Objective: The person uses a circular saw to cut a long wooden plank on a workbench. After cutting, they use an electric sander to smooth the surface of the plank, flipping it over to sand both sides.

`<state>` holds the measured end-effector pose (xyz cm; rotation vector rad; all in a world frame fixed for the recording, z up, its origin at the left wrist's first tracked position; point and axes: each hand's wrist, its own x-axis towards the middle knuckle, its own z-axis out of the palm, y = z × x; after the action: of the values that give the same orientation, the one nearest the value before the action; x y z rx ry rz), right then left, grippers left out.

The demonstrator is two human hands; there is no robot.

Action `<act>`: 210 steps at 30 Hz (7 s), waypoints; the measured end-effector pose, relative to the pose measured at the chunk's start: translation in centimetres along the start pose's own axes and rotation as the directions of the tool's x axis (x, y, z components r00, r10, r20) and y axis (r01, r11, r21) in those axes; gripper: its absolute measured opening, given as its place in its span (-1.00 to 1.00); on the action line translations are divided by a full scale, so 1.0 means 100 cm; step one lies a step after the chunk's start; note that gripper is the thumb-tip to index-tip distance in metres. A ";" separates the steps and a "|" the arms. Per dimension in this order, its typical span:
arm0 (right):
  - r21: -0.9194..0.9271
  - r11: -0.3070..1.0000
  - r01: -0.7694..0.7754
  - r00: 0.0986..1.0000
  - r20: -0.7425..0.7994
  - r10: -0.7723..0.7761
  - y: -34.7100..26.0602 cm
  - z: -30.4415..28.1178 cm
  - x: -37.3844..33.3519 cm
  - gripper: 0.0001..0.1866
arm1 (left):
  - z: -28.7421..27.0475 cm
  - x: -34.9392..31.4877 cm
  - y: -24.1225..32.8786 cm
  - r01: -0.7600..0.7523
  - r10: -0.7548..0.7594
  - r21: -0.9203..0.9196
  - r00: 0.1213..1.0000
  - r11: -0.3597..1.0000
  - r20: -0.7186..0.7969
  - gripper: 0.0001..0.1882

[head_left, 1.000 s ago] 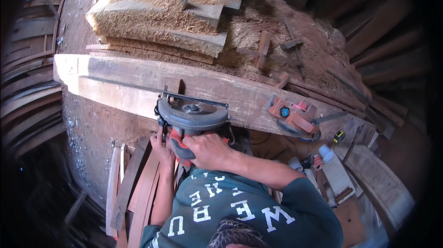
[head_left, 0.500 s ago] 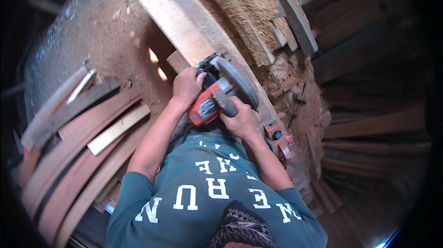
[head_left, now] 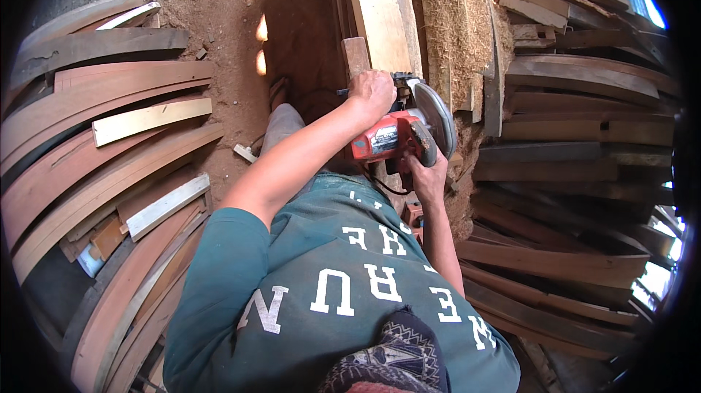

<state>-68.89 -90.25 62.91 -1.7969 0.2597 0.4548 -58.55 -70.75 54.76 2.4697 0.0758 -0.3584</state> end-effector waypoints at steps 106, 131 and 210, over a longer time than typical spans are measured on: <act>-0.177 0.983 0.047 0.997 -0.057 -0.058 -0.007 0.003 -0.003 -0.59 | -0.032 0.035 0.008 -0.238 0.121 0.290 0.922 0.927 0.368 -0.50; -0.278 0.960 0.044 0.997 -0.050 -0.060 -0.049 -0.019 -0.052 -0.60 | -0.020 0.138 -0.104 0.616 -0.409 -0.651 0.785 0.442 0.465 0.30; -0.296 0.954 -0.041 0.984 -0.180 -0.013 -0.041 0.015 -0.034 -0.64 | -0.101 0.157 -0.037 -0.118 -0.048 0.509 0.952 0.853 0.302 -0.07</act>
<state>-70.57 -87.89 67.67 -2.1387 0.3438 0.3550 -41.61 -62.21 55.96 2.9065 -0.2294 -0.8371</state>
